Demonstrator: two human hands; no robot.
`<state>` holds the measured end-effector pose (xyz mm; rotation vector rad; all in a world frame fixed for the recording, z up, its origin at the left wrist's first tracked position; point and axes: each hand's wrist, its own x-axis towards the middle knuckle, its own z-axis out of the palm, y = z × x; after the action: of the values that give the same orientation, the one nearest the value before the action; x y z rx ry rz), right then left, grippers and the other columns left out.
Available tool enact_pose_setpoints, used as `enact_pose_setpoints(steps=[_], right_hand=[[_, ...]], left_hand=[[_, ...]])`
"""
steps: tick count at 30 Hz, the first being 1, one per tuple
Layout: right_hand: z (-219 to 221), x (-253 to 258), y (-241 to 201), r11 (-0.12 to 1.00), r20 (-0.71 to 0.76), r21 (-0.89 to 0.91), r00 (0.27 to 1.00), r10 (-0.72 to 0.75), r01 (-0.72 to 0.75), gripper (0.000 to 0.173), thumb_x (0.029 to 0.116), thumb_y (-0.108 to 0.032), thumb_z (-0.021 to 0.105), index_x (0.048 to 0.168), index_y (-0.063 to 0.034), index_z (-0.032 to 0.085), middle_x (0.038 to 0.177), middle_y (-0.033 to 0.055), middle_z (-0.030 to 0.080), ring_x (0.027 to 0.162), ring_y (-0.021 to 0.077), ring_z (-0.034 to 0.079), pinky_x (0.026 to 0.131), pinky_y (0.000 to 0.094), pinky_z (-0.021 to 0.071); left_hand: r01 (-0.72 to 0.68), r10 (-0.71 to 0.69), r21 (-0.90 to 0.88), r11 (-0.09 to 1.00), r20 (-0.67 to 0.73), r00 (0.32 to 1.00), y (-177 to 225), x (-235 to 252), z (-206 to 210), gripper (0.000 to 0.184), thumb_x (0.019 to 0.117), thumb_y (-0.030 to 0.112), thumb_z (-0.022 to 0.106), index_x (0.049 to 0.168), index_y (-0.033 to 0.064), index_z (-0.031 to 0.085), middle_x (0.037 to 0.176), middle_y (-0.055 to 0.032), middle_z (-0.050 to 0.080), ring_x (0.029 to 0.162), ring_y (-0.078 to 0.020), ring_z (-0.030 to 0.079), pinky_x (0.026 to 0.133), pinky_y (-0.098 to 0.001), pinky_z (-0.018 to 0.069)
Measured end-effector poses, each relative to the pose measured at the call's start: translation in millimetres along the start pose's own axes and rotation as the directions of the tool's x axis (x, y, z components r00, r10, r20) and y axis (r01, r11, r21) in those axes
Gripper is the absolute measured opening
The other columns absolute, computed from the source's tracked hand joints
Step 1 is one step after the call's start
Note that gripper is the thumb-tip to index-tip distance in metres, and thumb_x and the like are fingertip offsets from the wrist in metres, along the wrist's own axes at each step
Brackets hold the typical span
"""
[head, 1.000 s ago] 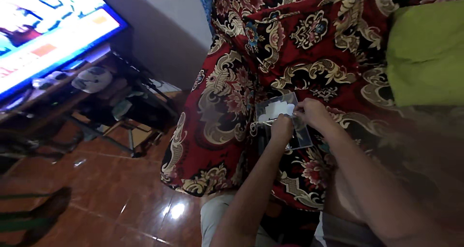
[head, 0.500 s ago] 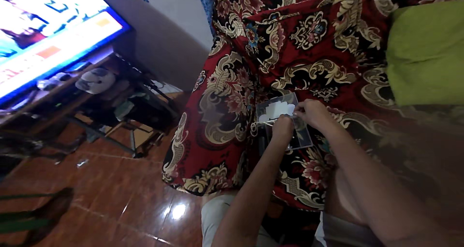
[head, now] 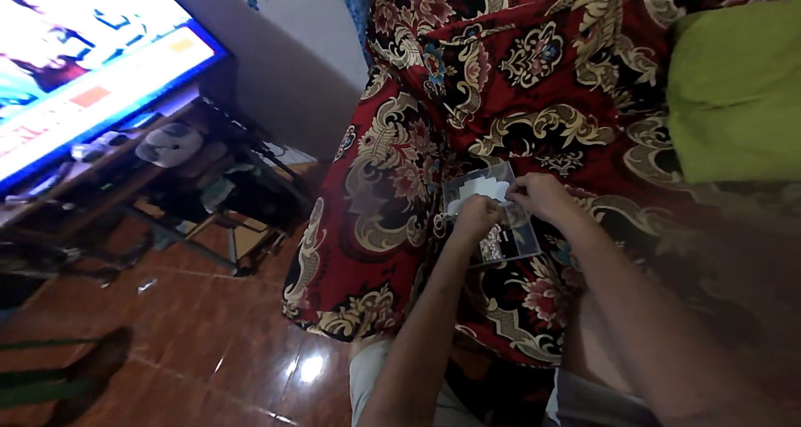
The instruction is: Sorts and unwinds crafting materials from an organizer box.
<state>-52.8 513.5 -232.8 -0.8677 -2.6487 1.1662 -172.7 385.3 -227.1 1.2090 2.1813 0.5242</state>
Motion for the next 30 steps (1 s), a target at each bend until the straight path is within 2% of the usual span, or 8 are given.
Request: enact_pose_setpoints(steps=[3, 6, 9, 14, 16, 21, 24, 30], right_hand=[[0, 1, 4, 0.994, 0.13, 0.097, 0.99, -0.061, 0.048, 0.019, 0.0976, -0.013, 0.071, 0.115, -0.0075, 0.074, 0.11, 0.012, 0.073, 0.102, 0.0259, 0.068, 0.095, 0.0481, 0.0524], [0, 1, 4, 0.991, 0.312, 0.09, 0.942, -0.121, 0.098, 0.029, 0.0949, -0.007, 0.072, 0.124, -0.0058, 0.07, 0.113, 0.0156, 0.069, 0.101, 0.0269, 0.066, 0.095, 0.0479, 0.0512], [2, -2, -4, 0.992, 0.371, 0.055, 0.92, -0.128, 0.115, 0.026, 0.0945, -0.014, 0.074, 0.116, -0.0005, 0.07, 0.111, 0.0175, 0.068, 0.104, 0.0283, 0.064, 0.096, 0.0488, 0.0486], [5, -4, -8, 0.973, 0.247, 0.205, 0.955, -0.161, 0.111, 0.02, 0.1028, -0.014, 0.063, 0.112, 0.0011, 0.073, 0.119, 0.0164, 0.069, 0.105, 0.0242, 0.066, 0.096, 0.0426, 0.0519], [5, -4, -7, 0.949, 0.183, 0.304, 0.972, -0.144, 0.083, 0.02, 0.1041, -0.014, 0.061, 0.112, 0.0002, 0.073, 0.116, 0.0131, 0.069, 0.091, 0.0168, 0.067, 0.086, 0.0344, 0.0556], [3, -5, -8, 0.832, 0.093, 0.554, 0.995, -0.03, -0.027, 0.022, 0.1076, -0.01, 0.052, 0.111, 0.0034, 0.069, 0.103, 0.011, 0.073, 0.083, 0.0107, 0.072, 0.082, 0.0275, 0.06], [4, -3, -2, 0.898, 0.027, 0.439, 0.999, -0.029, 0.015, 0.023, 0.1082, -0.013, 0.052, 0.109, -0.0028, 0.072, 0.098, 0.0065, 0.072, 0.074, 0.0095, 0.065, 0.073, 0.0283, 0.0558], [8, -4, -1, 0.972, 0.106, 0.228, 0.991, -0.081, 0.055, 0.026, 0.109, -0.016, 0.051, 0.111, -0.0046, 0.074, 0.097, 0.0102, 0.073, 0.087, 0.0208, 0.067, 0.084, 0.0441, 0.053]], left_hand=[[-0.013, 0.007, -0.092, 0.996, -0.056, 0.998, 2, -10, -9, 0.025, 0.0986, 0.019, 0.067, 0.111, -0.0014, 0.072, 0.11, -0.0183, 0.068, 0.099, -0.0243, 0.066, 0.092, -0.0411, 0.0529], [-0.033, 0.023, -0.13, 0.991, -0.082, 0.996, 6, -17, -14, 0.021, 0.0984, 0.016, 0.067, 0.11, -0.0002, 0.072, 0.109, -0.0171, 0.067, 0.097, -0.0223, 0.065, 0.09, -0.0378, 0.0538], [-0.045, 0.03, -0.155, 0.987, -0.098, 0.995, 6, -20, -14, 0.02, 0.0981, 0.017, 0.068, 0.109, -0.0002, 0.072, 0.109, -0.0168, 0.067, 0.097, -0.0217, 0.065, 0.091, -0.0373, 0.0534], [-0.05, 0.009, -0.224, 0.973, -0.18, 0.984, 2, -24, -14, 0.018, 0.098, 0.015, 0.067, 0.108, 0.0008, 0.072, 0.106, -0.0139, 0.067, 0.094, -0.0192, 0.065, 0.089, -0.0374, 0.0537], [-0.049, 0.007, -0.19, 0.981, -0.214, 0.977, -1, -26, -15, 0.022, 0.0987, 0.018, 0.067, 0.113, 0.0017, 0.069, 0.106, -0.013, 0.067, 0.095, -0.0202, 0.064, 0.087, -0.0385, 0.0522], [-0.004, 0.007, 0.021, 1.0, -0.109, 0.994, -5, -36, -24, 0.037, 0.0984, 0.015, 0.068, 0.13, -0.0039, 0.06, 0.122, -0.0213, 0.065, 0.11, -0.03, 0.065, 0.098, -0.0438, 0.0519], [0.011, -0.007, 0.118, 0.993, -0.036, 0.999, -4, -42, -28, 0.031, 0.1, 0.011, 0.064, 0.127, -0.0045, 0.063, 0.12, -0.0226, 0.067, 0.11, -0.0317, 0.067, 0.101, -0.0459, 0.0509], [-0.05, 0.057, 0.081, 0.995, -0.082, 0.995, 9, -50, -30, 0.02, 0.1018, 0.013, 0.063, 0.113, -0.0018, 0.07, 0.106, -0.0176, 0.072, 0.098, -0.0282, 0.07, 0.093, -0.0462, 0.054]])
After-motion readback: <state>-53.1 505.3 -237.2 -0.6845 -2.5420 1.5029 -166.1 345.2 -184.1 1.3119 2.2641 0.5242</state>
